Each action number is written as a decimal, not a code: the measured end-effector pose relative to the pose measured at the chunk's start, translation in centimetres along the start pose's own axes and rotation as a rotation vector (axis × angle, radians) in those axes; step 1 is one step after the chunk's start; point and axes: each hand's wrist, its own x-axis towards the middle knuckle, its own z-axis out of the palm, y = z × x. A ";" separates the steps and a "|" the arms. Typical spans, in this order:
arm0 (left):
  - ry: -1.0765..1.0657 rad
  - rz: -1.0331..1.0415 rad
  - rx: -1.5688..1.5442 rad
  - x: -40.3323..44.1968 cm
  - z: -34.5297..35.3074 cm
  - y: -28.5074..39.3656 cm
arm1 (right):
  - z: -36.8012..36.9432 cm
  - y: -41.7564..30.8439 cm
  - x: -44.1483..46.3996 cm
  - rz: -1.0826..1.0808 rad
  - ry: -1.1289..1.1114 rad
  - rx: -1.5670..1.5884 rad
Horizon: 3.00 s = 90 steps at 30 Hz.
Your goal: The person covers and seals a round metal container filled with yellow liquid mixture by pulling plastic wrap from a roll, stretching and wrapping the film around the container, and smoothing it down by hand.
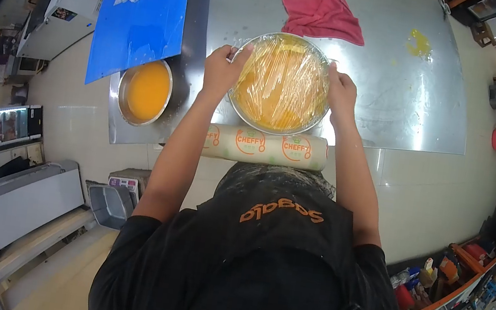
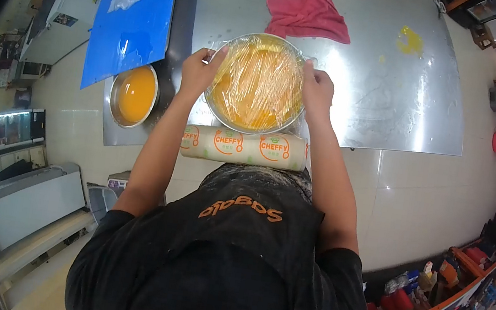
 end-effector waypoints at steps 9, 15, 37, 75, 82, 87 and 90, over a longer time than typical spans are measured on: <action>0.329 0.202 0.074 1.0 1.0 1.4 | 1.1 -1.8 2.6 -0.364 0.367 -0.203; 0.170 0.074 0.094 4.1 0.7 -0.7 | -0.3 -1.6 5.2 -0.250 0.287 -0.319; -0.002 -0.055 -0.456 3.7 4.7 -5.5 | 1.9 5.4 6.4 -0.276 0.093 0.156; 0.147 0.504 -0.150 1.8 1.1 -1.7 | 1.0 3.5 0.8 -0.548 0.239 -0.184; -0.292 0.031 -0.716 2.7 1.7 -5.2 | -0.2 4.7 3.3 -0.547 -0.128 0.131; -0.441 -0.155 -0.869 2.9 -0.5 -4.3 | -0.2 3.6 3.0 -0.365 -0.158 0.251; -0.417 -0.161 -0.797 2.9 -0.7 -3.8 | -1.3 3.5 4.4 -0.606 -0.139 0.098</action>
